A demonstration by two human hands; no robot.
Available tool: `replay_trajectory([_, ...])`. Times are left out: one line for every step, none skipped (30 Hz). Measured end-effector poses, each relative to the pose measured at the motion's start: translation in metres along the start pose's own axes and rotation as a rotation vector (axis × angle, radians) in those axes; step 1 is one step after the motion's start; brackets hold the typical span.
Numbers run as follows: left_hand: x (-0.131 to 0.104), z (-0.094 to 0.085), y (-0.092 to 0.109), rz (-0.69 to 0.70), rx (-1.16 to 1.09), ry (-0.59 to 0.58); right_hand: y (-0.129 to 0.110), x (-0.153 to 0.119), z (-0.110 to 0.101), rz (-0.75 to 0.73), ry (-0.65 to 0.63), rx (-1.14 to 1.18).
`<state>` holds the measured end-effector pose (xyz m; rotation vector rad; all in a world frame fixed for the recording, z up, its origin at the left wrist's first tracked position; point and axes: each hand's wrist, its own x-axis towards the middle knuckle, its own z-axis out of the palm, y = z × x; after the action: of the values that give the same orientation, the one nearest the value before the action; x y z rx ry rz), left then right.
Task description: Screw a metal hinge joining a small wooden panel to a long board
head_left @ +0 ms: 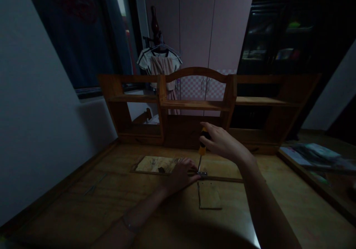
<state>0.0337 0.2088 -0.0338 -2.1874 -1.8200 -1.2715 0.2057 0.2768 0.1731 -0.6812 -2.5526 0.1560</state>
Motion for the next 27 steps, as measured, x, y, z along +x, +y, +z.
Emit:
replay_trajectory([0.0, 0.0, 0.001, -0.002, -0.003, 0.001, 0.0, 0.0, 0.0, -0.015, 0.005, 0.009])
replay_trajectory([0.001, 0.0, 0.001, -0.004, -0.007, -0.002, 0.0, 0.0, 0.0, -0.025, 0.012, 0.014])
replay_trajectory([0.001, -0.001, 0.002, -0.007, -0.009, -0.007, 0.0, 0.0, 0.001, -0.032, 0.021, 0.014])
replay_trajectory([0.002, -0.001, 0.002, -0.014, -0.008, -0.014, -0.001, 0.0, 0.002, -0.035, 0.03, 0.008])
replay_trajectory([0.002, -0.001, 0.003, -0.024, -0.004, -0.02, -0.001, 0.001, 0.003, -0.032, 0.042, -0.007])
replay_trajectory([0.002, -0.001, 0.003, -0.034, 0.0, -0.024, -0.002, 0.001, 0.005, -0.027, 0.055, -0.03])
replay_trajectory([0.002, -0.002, 0.003, -0.042, 0.003, -0.024, -0.003, 0.001, 0.006, -0.022, 0.071, -0.052])
replay_trajectory([0.003, -0.003, 0.004, -0.045, 0.003, -0.022, -0.004, 0.002, 0.008, -0.019, 0.089, -0.072])
replay_trajectory([0.003, -0.003, 0.005, -0.044, 0.002, -0.017, -0.005, 0.001, 0.009, -0.022, 0.1, -0.082])
replay_trajectory([0.003, -0.005, 0.006, -0.038, -0.003, -0.01, -0.005, 0.001, 0.01, -0.03, 0.103, -0.079])
replay_trajectory([0.003, -0.006, 0.007, -0.031, -0.008, -0.004, -0.005, 0.001, 0.01, -0.043, 0.098, -0.067])
replay_trajectory([0.003, -0.007, 0.007, -0.021, -0.01, -0.002, -0.005, 0.001, 0.01, -0.059, 0.086, -0.05])
replay_trajectory([0.004, -0.008, 0.008, -0.013, -0.01, -0.002, -0.004, 0.001, 0.01, -0.074, 0.071, -0.031])
replay_trajectory([0.004, -0.009, 0.008, -0.006, -0.007, -0.004, -0.003, 0.001, 0.01, -0.087, 0.057, -0.013])
replay_trajectory([0.004, -0.01, 0.008, 0.004, -0.001, -0.008, -0.002, 0.002, 0.009, -0.096, 0.049, 0.003])
replay_trajectory([0.004, -0.01, 0.007, 0.015, 0.005, -0.016, -0.001, 0.002, 0.008, -0.1, 0.048, 0.015])
replay_trajectory([0.003, -0.01, 0.006, 0.023, 0.011, -0.022, 0.0, 0.002, 0.007, -0.099, 0.05, 0.024])
replay_trajectory([0.003, -0.009, 0.005, 0.025, 0.014, -0.026, 0.001, 0.002, 0.006, -0.096, 0.058, 0.028])
replay_trajectory([0.003, -0.008, 0.004, 0.02, 0.012, -0.028, 0.002, 0.002, 0.005, -0.089, 0.069, 0.024])
replay_trajectory([0.003, -0.007, 0.003, 0.01, 0.003, -0.03, 0.003, 0.001, 0.003, -0.084, 0.079, 0.014])
replay_trajectory([0.002, -0.006, 0.002, -0.007, -0.013, -0.03, 0.003, 0.001, 0.001, -0.082, 0.086, 0.001])
replay_trajectory([0.002, -0.005, 0.002, -0.025, -0.034, -0.032, 0.004, 0.0, 0.0, -0.084, 0.09, -0.009])
replay_trajectory([0.002, -0.005, 0.001, -0.04, -0.059, -0.038, 0.004, 0.0, -0.002, -0.091, 0.091, -0.015])
replay_trajectory([0.002, -0.004, 0.001, -0.051, -0.081, -0.044, 0.005, -0.001, -0.003, -0.1, 0.089, -0.016])
replay_trajectory([0.002, -0.003, 0.001, -0.058, -0.097, -0.05, 0.005, -0.001, -0.004, -0.113, 0.085, -0.009])
replay_trajectory([0.003, -0.003, 0.001, -0.063, -0.105, -0.054, 0.005, -0.001, -0.005, -0.124, 0.084, 0.004])
replay_trajectory([0.003, -0.003, 0.001, -0.065, -0.108, -0.054, 0.005, -0.001, -0.005, -0.13, 0.09, 0.019])
